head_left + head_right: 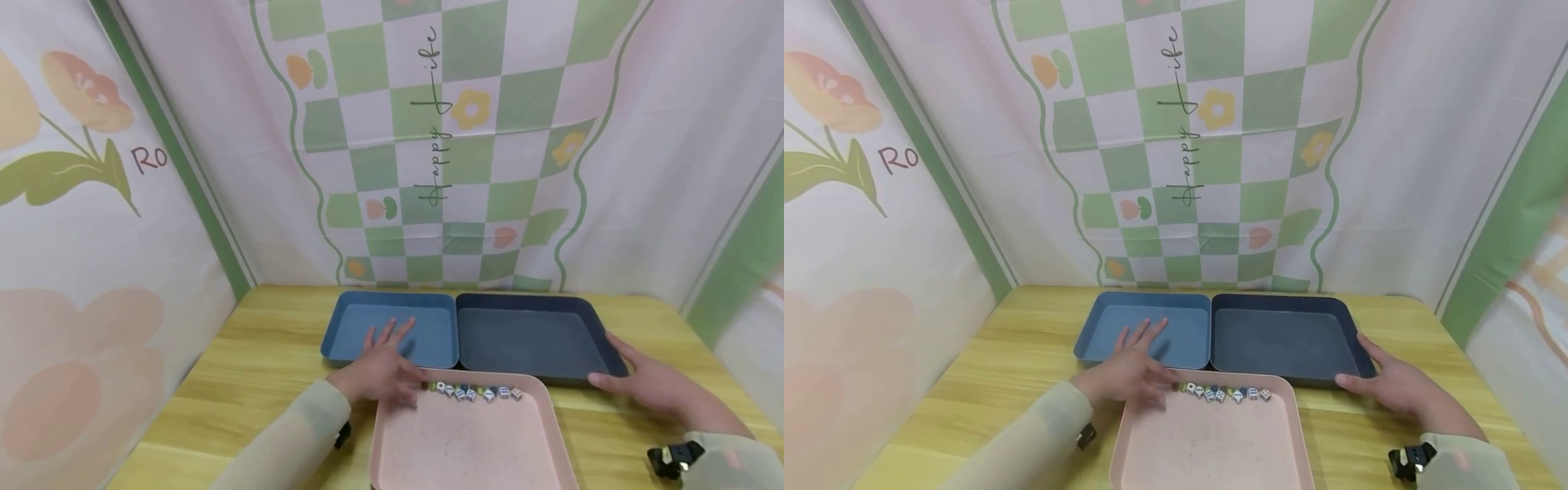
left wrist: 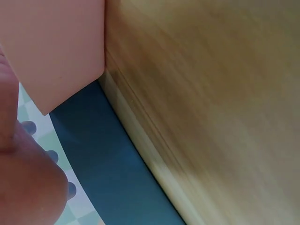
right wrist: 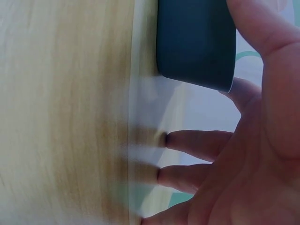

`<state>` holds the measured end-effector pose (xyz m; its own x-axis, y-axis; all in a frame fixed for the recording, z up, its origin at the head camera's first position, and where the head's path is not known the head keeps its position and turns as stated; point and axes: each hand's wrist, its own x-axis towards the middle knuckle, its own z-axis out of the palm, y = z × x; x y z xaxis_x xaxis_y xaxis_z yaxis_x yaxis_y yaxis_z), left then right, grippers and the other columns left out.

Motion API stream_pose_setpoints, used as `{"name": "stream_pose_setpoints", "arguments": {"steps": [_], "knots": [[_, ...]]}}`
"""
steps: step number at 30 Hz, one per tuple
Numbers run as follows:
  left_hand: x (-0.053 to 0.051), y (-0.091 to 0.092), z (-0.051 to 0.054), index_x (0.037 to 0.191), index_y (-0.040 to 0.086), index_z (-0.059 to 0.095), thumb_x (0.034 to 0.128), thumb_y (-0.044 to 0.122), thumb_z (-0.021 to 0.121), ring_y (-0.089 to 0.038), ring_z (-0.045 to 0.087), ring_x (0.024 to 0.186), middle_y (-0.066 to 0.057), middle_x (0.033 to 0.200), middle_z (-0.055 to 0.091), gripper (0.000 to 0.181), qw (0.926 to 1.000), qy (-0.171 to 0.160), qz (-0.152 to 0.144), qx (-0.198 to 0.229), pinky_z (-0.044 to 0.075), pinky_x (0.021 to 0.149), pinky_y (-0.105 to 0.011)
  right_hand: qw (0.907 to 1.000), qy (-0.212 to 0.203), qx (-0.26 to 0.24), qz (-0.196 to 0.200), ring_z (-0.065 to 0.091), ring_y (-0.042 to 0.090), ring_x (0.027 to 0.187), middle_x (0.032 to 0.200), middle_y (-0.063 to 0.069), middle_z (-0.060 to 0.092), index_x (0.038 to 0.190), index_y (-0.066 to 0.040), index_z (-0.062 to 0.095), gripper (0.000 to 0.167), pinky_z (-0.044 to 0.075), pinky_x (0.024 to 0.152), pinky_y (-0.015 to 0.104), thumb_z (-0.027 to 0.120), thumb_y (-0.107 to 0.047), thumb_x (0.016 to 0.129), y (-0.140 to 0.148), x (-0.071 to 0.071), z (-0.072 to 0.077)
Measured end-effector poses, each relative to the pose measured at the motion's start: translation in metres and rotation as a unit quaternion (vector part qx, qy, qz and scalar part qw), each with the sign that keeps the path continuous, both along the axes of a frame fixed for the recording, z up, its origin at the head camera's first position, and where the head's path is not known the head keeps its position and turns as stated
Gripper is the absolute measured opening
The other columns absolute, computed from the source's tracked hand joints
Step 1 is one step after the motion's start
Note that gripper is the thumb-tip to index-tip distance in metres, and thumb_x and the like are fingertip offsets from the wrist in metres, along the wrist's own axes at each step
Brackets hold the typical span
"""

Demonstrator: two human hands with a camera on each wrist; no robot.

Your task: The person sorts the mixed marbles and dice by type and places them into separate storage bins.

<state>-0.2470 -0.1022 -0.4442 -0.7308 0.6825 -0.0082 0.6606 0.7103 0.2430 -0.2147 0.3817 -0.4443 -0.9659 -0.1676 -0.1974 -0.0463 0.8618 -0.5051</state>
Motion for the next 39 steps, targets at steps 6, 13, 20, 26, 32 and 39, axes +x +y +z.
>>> {"name": "stream_pose_setpoints", "arguments": {"steps": [6,13,20,26,32,39], "knots": [[-0.001,0.004,0.003,0.113,0.048,0.073,0.0802,0.057,0.077,-0.043,-0.004,0.148,-0.007,0.167,-0.001,0.034,0.9999,-0.008,-0.001,-0.013,0.000,0.109,-0.069,0.9999,-0.008,0.007,0.001,0.031,0.072,0.118,0.139,0.051,0.023,0.155,0.005,-0.005,0.107,0.032,0.088,0.076,0.059,-0.058,0.095,0.000,0.000,0.001],[-0.002,0.007,0.004,0.108,0.048,0.075,0.0795,0.055,0.079,-0.043,-0.003,0.148,-0.007,0.167,0.000,0.029,0.9996,-0.015,0.003,-0.023,0.002,0.110,-0.068,1.0000,-0.004,0.007,0.000,0.030,0.072,0.117,0.138,0.051,0.023,0.155,0.006,-0.003,0.107,0.031,0.088,0.077,0.059,-0.058,0.095,-0.002,0.004,0.003],[-0.004,0.009,0.004,0.103,0.048,0.076,0.0821,0.046,0.080,-0.042,-0.002,0.148,-0.005,0.167,0.004,0.021,0.9997,-0.017,0.005,-0.014,0.004,0.111,-0.067,1.0000,-0.005,0.003,-0.002,0.031,0.072,0.118,0.138,0.051,0.023,0.155,0.005,-0.004,0.108,0.032,0.088,0.076,0.060,-0.058,0.094,-0.002,0.003,0.002],[-0.003,0.011,0.006,0.098,0.047,0.077,0.0814,0.043,0.081,-0.042,0.000,0.148,-0.006,0.166,0.008,0.018,0.9997,0.003,-0.003,-0.025,0.004,0.111,-0.067,1.0000,0.003,0.000,0.001,0.032,0.072,0.117,0.138,0.051,0.025,0.155,0.005,-0.002,0.107,0.032,0.088,0.076,0.061,-0.057,0.094,-0.002,0.003,0.000],[-0.002,0.012,0.009,0.095,0.049,0.076,0.0809,0.043,0.081,-0.040,0.001,0.149,-0.005,0.166,0.012,0.016,0.9979,0.038,-0.017,-0.050,0.004,0.111,-0.067,1.0000,-0.001,0.005,-0.001,0.031,0.072,0.118,0.139,0.050,0.025,0.156,0.003,-0.003,0.108,0.030,0.088,0.077,0.060,-0.059,0.094,-0.002,0.002,-0.002],[-0.006,0.014,0.007,0.098,0.051,0.076,0.0816,0.047,0.079,-0.039,-0.001,0.149,-0.004,0.166,0.011,0.017,0.9971,0.046,-0.018,-0.058,0.005,0.111,-0.067,0.9999,0.009,0.006,0.001,0.032,0.072,0.117,0.138,0.051,0.025,0.155,0.005,-0.002,0.107,0.031,0.087,0.077,0.061,-0.057,0.094,0.000,0.002,0.001]]}}
